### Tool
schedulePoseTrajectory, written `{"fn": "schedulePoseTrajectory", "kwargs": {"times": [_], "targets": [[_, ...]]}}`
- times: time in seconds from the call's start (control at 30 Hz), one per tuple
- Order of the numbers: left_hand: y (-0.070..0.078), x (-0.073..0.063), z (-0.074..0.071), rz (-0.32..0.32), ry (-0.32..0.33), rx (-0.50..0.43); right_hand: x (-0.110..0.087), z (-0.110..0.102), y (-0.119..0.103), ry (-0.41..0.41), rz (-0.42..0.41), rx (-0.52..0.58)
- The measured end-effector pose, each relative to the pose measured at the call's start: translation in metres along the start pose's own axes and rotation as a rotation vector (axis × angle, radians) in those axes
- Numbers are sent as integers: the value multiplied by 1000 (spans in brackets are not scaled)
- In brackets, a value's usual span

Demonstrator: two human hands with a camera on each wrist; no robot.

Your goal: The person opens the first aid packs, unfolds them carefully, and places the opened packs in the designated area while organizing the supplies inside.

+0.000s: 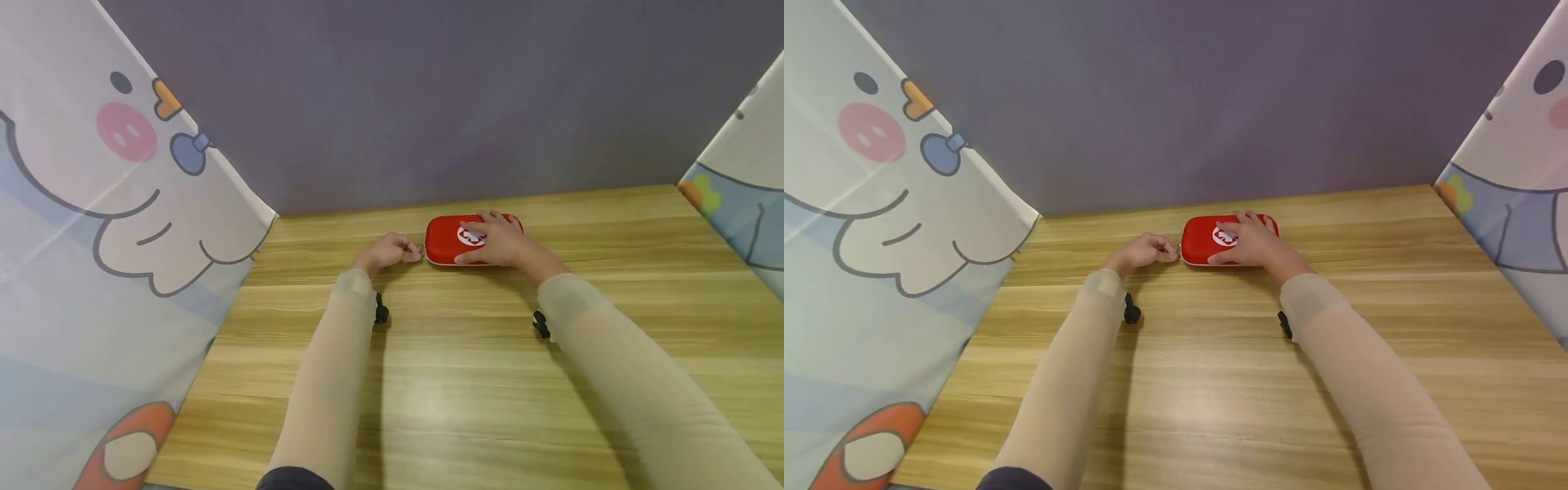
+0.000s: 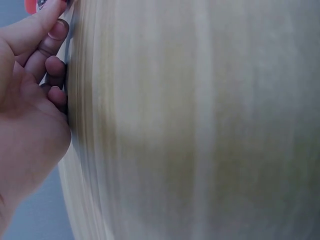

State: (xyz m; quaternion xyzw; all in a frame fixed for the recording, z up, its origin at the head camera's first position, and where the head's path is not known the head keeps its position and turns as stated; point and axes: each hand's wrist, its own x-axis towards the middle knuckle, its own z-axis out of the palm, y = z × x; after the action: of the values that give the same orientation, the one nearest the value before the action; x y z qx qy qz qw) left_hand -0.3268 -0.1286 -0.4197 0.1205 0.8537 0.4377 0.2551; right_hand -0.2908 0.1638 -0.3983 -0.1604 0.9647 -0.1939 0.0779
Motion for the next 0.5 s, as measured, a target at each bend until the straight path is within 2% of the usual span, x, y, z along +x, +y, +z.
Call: {"fn": "schedulePoseTrajectory", "kwargs": {"times": [0.23,0.5], "targets": [[-1,-3,2,37,-13,1,1,-2,0,4,-10,-5],[-2,-5,2,34,-18,-22,4,-1,1,-4,-5,-19]]}}
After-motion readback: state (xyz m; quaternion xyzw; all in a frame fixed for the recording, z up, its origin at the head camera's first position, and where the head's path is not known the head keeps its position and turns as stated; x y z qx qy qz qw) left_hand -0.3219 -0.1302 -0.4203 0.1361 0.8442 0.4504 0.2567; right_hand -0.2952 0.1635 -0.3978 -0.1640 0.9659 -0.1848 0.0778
